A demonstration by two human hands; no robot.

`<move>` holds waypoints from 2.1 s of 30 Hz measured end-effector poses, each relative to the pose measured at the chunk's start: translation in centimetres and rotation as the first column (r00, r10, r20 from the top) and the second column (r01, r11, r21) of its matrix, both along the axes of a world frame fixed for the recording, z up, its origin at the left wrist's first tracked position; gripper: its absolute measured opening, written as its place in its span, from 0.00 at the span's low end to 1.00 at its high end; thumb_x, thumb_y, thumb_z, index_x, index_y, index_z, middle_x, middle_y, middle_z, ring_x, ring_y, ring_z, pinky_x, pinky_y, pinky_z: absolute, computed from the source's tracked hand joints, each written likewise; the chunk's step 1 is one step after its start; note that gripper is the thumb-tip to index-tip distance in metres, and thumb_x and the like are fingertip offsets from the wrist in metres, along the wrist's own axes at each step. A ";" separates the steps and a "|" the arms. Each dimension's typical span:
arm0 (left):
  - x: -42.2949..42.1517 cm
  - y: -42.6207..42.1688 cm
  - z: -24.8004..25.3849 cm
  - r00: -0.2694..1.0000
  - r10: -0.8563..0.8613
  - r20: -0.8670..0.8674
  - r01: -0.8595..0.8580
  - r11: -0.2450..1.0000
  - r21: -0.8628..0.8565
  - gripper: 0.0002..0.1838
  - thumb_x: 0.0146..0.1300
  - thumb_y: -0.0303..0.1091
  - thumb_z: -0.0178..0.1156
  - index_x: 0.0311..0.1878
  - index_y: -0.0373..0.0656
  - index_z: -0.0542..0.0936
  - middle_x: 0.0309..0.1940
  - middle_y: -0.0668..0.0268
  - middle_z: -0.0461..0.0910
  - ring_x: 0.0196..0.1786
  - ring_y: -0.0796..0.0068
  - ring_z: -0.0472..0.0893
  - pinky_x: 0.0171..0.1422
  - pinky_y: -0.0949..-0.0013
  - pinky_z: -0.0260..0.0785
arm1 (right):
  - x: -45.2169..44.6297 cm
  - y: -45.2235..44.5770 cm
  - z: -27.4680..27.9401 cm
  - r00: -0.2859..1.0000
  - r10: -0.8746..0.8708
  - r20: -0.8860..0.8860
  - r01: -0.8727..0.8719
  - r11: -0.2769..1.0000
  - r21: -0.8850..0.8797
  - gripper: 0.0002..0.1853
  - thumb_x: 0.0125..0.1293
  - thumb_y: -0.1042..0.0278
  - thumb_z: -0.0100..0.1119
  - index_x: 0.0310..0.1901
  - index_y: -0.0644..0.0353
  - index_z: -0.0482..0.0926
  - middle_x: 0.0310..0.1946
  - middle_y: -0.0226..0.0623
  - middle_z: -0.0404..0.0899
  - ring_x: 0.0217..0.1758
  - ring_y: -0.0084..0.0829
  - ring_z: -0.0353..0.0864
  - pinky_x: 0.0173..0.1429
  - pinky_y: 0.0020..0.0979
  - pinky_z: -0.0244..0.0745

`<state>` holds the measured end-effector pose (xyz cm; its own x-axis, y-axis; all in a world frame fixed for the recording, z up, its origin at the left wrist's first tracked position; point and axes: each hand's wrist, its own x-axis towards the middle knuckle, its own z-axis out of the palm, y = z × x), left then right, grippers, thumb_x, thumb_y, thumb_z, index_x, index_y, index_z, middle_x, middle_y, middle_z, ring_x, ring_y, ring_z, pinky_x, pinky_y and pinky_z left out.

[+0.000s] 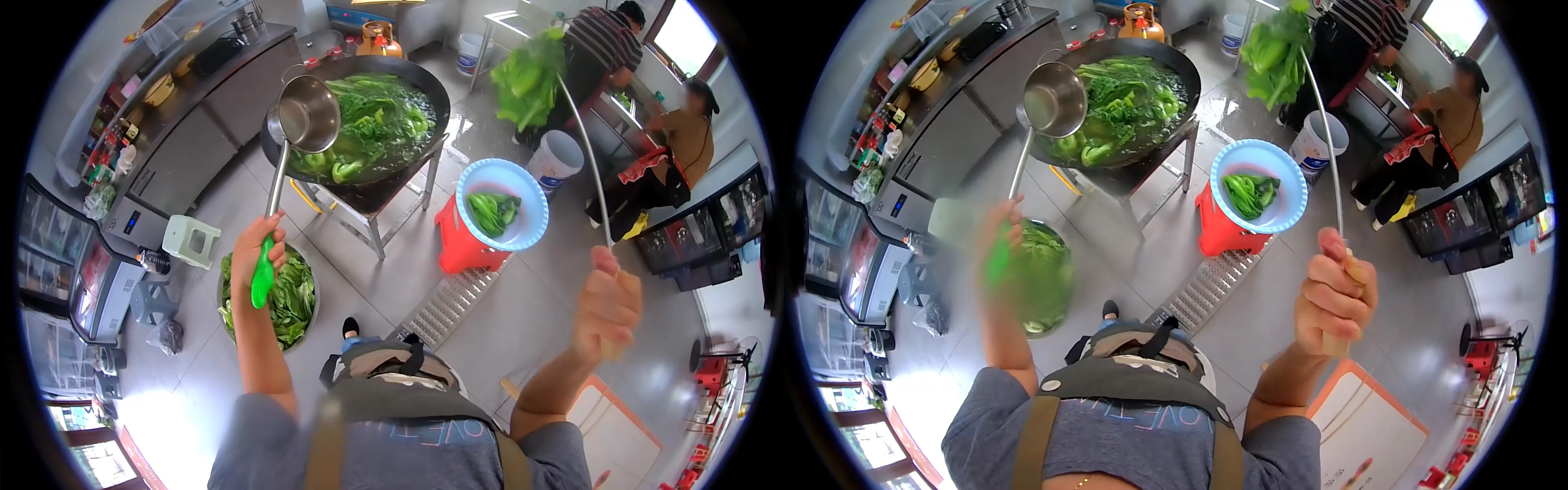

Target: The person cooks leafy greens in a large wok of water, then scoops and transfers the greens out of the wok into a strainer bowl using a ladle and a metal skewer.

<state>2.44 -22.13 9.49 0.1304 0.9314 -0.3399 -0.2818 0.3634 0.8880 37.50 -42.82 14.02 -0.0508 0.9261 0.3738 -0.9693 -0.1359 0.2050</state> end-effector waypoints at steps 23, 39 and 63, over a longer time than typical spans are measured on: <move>1.0 0.1 -1.0 0.944 0.044 -0.326 -0.032 0.999 0.041 0.16 0.61 0.32 0.49 0.50 0.34 0.67 0.22 0.70 0.66 0.12 0.88 0.61 0.13 0.82 0.54 | 5.2 -5.9 -37.6 -0.641 0.697 0.321 0.765 0.613 0.197 0.10 0.56 0.66 0.49 0.34 0.63 0.67 0.17 0.52 0.72 0.21 0.50 0.73 0.24 0.44 0.67; 2.5 0.1 -0.6 0.944 0.014 -0.330 -0.004 0.999 0.034 0.15 0.60 0.31 0.52 0.49 0.35 0.68 0.22 0.69 0.68 0.13 0.87 0.63 0.13 0.81 0.54 | 7.7 -5.9 -24.8 -0.062 0.716 0.695 0.882 0.365 -0.298 0.09 0.56 0.69 0.47 0.36 0.65 0.70 0.14 0.35 0.69 0.17 0.24 0.73 0.14 0.29 0.67; 0.2 2.6 3.1 0.745 -0.164 -0.647 0.237 0.971 0.026 0.08 0.55 0.33 0.54 0.27 0.38 0.68 0.17 0.67 0.67 0.14 0.79 0.69 0.16 0.73 0.62 | 4.7 -3.8 -16.0 -0.380 0.478 0.792 0.823 0.566 0.053 0.24 0.61 0.72 0.44 0.61 0.59 0.61 0.15 0.27 0.66 0.12 0.18 0.64 0.15 0.22 0.63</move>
